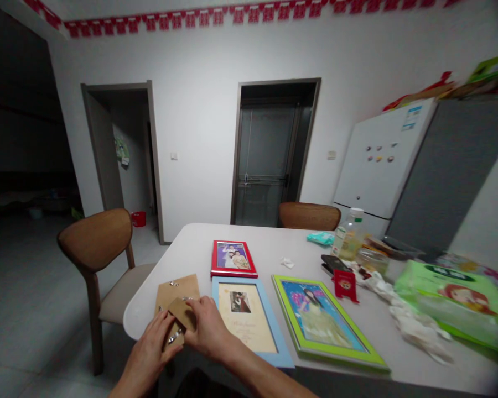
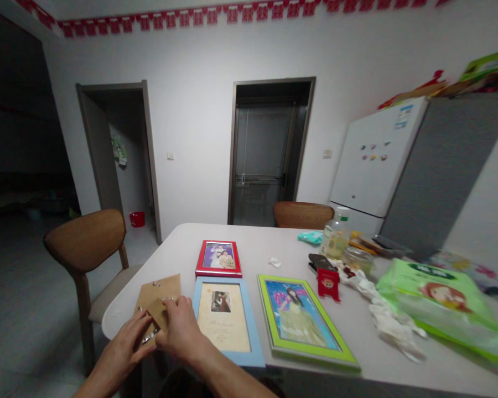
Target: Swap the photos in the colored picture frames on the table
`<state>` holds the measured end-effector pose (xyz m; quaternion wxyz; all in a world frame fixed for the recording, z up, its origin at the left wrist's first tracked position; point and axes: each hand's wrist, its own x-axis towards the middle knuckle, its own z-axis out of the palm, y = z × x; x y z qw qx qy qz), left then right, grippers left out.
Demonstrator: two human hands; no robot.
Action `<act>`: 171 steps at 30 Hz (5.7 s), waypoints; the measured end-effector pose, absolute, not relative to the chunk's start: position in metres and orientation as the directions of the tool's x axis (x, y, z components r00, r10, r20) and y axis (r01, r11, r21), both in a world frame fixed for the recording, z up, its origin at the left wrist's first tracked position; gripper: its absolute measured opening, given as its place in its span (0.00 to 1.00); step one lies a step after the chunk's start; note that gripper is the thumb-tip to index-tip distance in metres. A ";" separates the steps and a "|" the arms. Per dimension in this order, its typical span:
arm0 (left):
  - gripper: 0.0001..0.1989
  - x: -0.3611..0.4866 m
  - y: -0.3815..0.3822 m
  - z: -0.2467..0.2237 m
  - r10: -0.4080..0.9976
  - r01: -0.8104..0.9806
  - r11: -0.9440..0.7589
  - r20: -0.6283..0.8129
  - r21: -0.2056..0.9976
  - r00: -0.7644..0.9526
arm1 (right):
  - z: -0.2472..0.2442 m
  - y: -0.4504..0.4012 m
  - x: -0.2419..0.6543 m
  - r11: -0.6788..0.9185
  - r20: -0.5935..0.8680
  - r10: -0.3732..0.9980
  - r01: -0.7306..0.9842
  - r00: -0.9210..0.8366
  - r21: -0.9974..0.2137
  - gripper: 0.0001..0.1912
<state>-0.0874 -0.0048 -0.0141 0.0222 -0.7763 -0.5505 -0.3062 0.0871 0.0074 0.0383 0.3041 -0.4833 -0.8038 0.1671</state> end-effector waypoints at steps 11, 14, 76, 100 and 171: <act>0.22 0.031 -0.012 0.018 0.832 0.783 -0.530 0.380 0.326 0.404 | 0.052 -0.022 0.214 0.291 0.299 0.945 0.752 -0.131 -0.591 0.21; 0.21 0.044 -0.016 0.016 0.852 0.784 -0.517 0.295 0.345 0.432 | 0.038 -0.024 0.231 0.220 0.249 0.964 0.790 -0.088 -0.572 0.19; 0.28 0.017 -0.022 0.013 0.885 0.707 -0.458 0.202 0.539 0.420 | 0.009 0.045 0.212 0.244 0.291 0.938 0.955 -0.187 -0.171 0.17; 0.26 0.020 -0.023 0.014 0.895 0.722 -0.439 0.187 0.535 0.405 | 0.013 0.026 0.224 0.344 0.313 0.895 0.938 -0.317 -0.034 0.13; 0.07 0.072 -0.036 0.057 0.887 0.214 -0.454 0.415 0.865 0.203 | 0.023 0.021 0.226 -0.026 -0.022 0.975 0.013 0.220 -1.000 0.22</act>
